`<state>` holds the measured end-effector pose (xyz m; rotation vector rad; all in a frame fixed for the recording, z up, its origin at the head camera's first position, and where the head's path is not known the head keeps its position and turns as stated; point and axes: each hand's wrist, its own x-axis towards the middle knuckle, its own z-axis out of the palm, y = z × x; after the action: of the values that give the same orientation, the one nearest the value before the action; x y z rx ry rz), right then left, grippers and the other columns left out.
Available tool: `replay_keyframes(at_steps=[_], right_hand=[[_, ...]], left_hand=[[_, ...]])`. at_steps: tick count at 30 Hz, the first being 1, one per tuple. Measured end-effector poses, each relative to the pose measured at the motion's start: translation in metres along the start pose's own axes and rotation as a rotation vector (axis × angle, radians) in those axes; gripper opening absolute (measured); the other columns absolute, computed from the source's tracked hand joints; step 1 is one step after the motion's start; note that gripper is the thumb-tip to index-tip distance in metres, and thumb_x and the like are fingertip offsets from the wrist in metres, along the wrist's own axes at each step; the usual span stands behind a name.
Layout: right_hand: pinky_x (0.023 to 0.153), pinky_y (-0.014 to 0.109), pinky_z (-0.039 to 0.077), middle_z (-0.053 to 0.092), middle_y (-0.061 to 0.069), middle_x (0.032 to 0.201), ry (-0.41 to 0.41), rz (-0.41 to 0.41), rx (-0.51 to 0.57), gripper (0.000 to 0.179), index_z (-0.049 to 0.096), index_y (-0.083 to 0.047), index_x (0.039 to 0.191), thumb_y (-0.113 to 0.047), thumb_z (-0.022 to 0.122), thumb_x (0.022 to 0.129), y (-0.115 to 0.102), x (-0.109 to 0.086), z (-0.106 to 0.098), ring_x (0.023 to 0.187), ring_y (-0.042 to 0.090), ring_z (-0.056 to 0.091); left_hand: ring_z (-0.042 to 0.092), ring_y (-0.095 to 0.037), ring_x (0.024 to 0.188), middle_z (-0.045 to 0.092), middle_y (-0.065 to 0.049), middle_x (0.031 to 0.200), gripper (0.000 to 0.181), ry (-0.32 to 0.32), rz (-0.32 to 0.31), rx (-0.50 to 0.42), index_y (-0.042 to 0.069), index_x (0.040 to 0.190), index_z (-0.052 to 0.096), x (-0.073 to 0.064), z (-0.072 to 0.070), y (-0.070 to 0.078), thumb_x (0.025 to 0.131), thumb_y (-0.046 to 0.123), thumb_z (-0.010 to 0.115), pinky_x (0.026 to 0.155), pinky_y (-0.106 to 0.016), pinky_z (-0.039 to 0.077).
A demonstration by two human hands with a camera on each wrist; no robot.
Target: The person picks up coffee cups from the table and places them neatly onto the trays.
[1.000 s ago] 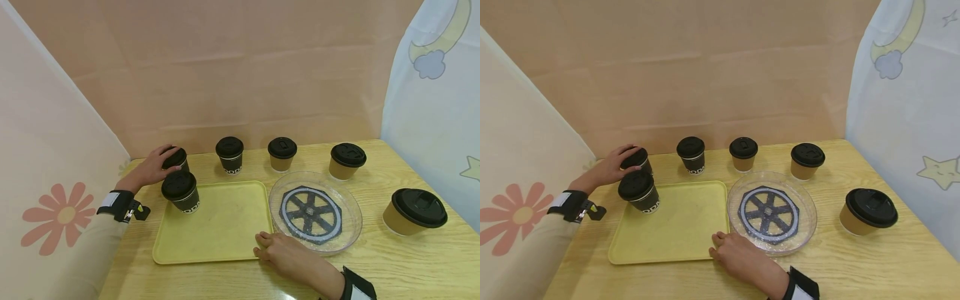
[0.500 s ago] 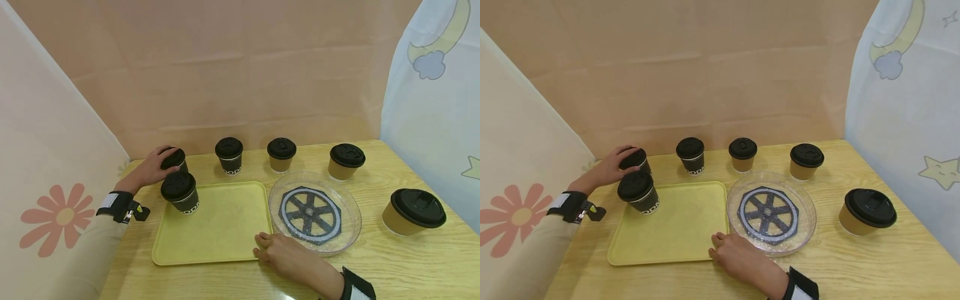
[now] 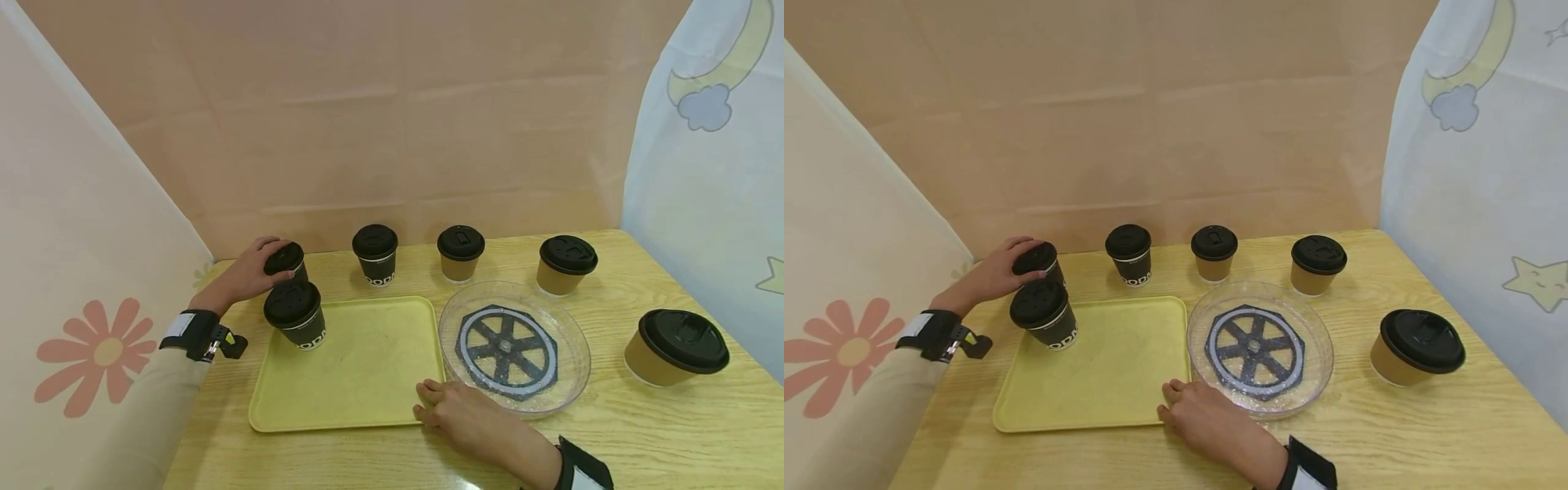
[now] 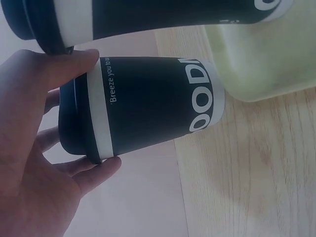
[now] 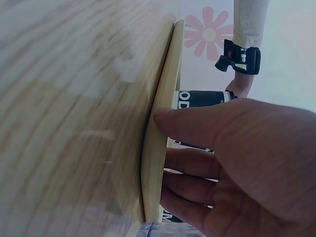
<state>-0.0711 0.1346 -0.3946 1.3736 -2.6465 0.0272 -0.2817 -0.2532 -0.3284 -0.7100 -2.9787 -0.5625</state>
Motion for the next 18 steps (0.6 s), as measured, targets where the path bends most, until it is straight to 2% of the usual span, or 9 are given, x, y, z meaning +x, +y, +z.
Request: replay_keyframes(at_steps=[10, 18], right_hand=[[0.089, 0.034, 0.057, 0.069, 0.009, 0.122, 0.004, 0.0, 0.015, 0.024, 0.075, -0.022, 0.112, -0.022, 0.064, 0.09, 0.0, 0.0, 0.0, 0.113, 0.022, 0.066], [0.089, 0.034, 0.057, 0.069, 0.009, 0.123, -0.02, 0.002, 0.007, 0.025, 0.074, -0.022, 0.113, -0.02, 0.063, 0.091, -0.001, 0.001, -0.001, 0.114, 0.022, 0.066]], left_hand=[[0.039, -0.052, 0.129, 0.029, -0.028, 0.148, 0.067, 0.008, -0.018, -0.013, 0.004, 0.147, 0.038, 0.0, -0.003, -0.001, 0.092, 0.027, 0.067, 0.103, -0.065, 0.038], [0.036, -0.054, 0.129, 0.027, -0.029, 0.149, 0.066, 0.04, -0.031, -0.022, 0.006, 0.148, 0.037, -0.002, -0.012, 0.008, 0.092, 0.026, 0.066, 0.103, -0.066, 0.037]])
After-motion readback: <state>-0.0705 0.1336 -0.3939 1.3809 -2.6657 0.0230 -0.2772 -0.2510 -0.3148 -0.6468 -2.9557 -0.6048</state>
